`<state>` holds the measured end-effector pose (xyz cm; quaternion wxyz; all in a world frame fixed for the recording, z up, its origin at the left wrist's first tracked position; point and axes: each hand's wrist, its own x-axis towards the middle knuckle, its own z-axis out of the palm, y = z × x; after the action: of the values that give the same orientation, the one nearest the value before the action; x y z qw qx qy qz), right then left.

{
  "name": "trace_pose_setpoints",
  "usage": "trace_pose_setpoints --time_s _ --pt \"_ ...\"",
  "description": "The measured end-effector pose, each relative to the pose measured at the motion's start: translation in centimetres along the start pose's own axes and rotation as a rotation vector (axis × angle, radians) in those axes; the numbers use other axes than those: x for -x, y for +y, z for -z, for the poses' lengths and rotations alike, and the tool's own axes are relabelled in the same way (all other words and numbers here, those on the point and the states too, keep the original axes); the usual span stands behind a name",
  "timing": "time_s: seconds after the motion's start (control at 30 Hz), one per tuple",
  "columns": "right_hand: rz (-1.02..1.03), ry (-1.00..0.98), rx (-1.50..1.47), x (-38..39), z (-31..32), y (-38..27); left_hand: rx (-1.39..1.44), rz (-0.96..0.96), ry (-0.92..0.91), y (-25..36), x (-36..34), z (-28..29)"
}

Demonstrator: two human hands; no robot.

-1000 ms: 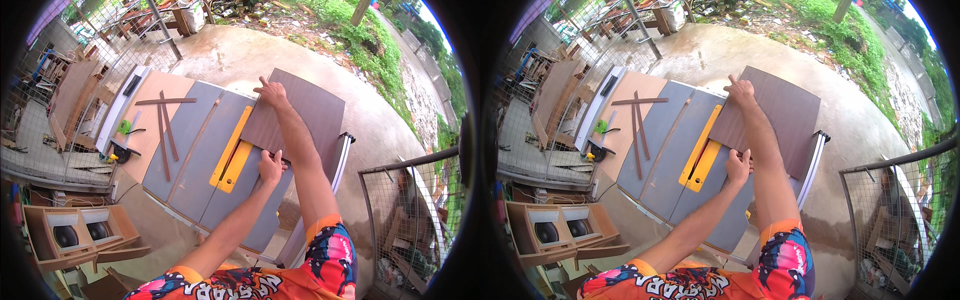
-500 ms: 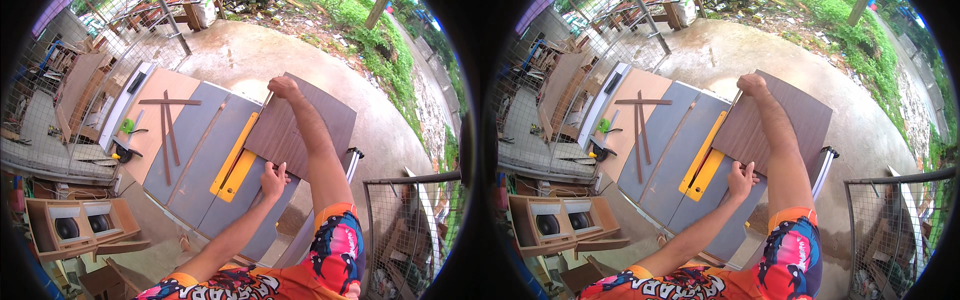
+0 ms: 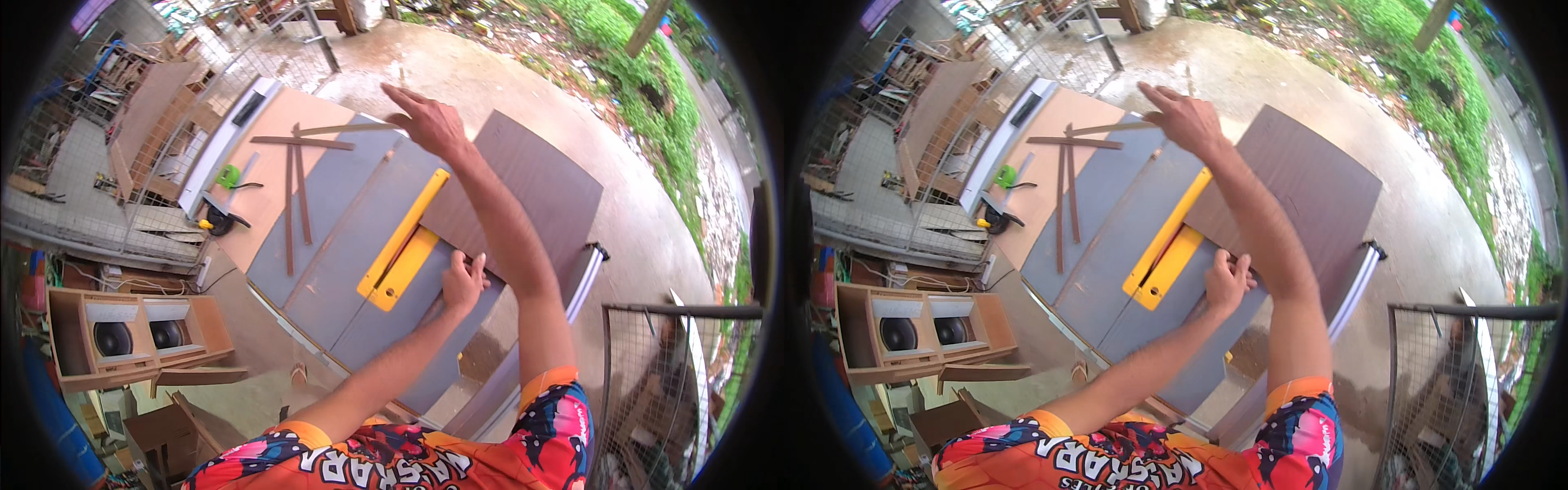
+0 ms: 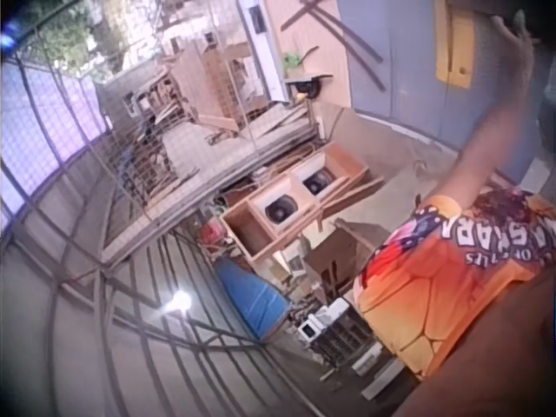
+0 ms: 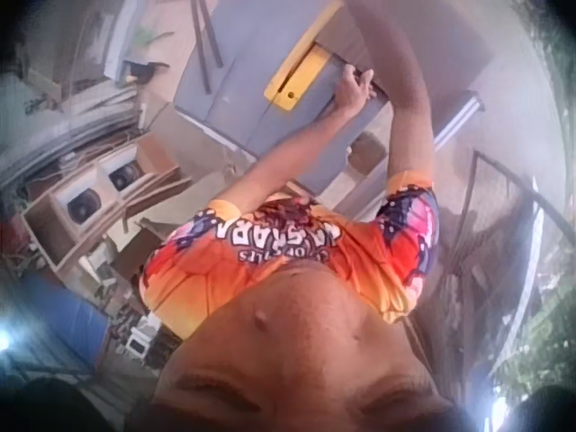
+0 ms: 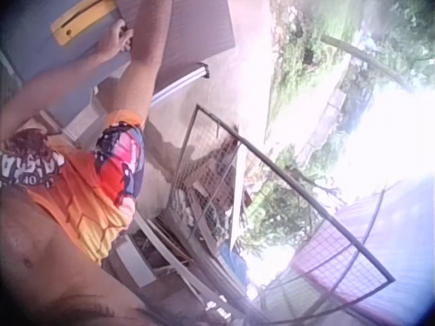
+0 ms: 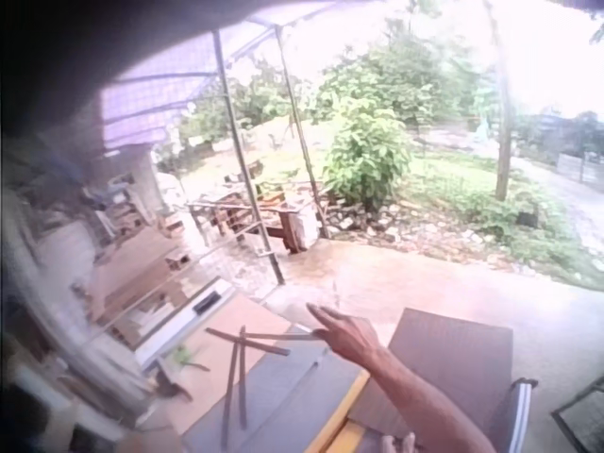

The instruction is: The person picks up wood panels, carries one to a table saw, makes several cuts by pushing the wood through the blade, and then marks other wood panels using a pencil.

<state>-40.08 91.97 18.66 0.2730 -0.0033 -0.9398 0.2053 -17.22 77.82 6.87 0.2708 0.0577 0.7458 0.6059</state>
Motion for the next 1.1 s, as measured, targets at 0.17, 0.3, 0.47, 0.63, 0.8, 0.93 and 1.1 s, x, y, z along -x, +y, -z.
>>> trace_pose_setpoints --time_s 0.17,0.3,0.47,0.63,0.8,0.93,1.1 --pt "-0.447 0.124 -0.043 11.9 8.4 -1.6 -0.13 -0.105 0.045 -0.2 -0.1 0.1" --pt "-0.917 -0.34 0.33 25.8 11.2 -5.1 -0.017 -0.008 0.016 -0.3 -0.4 -0.1" --pt "-0.88 -0.451 0.425 32.8 9.4 -7.3 -0.257 0.068 0.157 0.6 -0.5 -0.8" --pt "-0.684 -0.243 0.72 34.6 7.5 -5.0 -0.261 0.193 0.111 2.6 0.3 -1.5" --pt "-0.385 -0.08 0.836 35.9 8.1 -1.2 -0.278 0.124 -0.057 4.6 2.3 0.3" --pt "-0.357 -0.136 0.736 36.0 9.8 -0.1 0.026 0.237 -0.725 3.1 8.1 8.4" --pt "-0.251 0.091 0.718 33.0 12.5 0.9 -0.168 0.384 -1.064 -6.0 17.0 31.1"
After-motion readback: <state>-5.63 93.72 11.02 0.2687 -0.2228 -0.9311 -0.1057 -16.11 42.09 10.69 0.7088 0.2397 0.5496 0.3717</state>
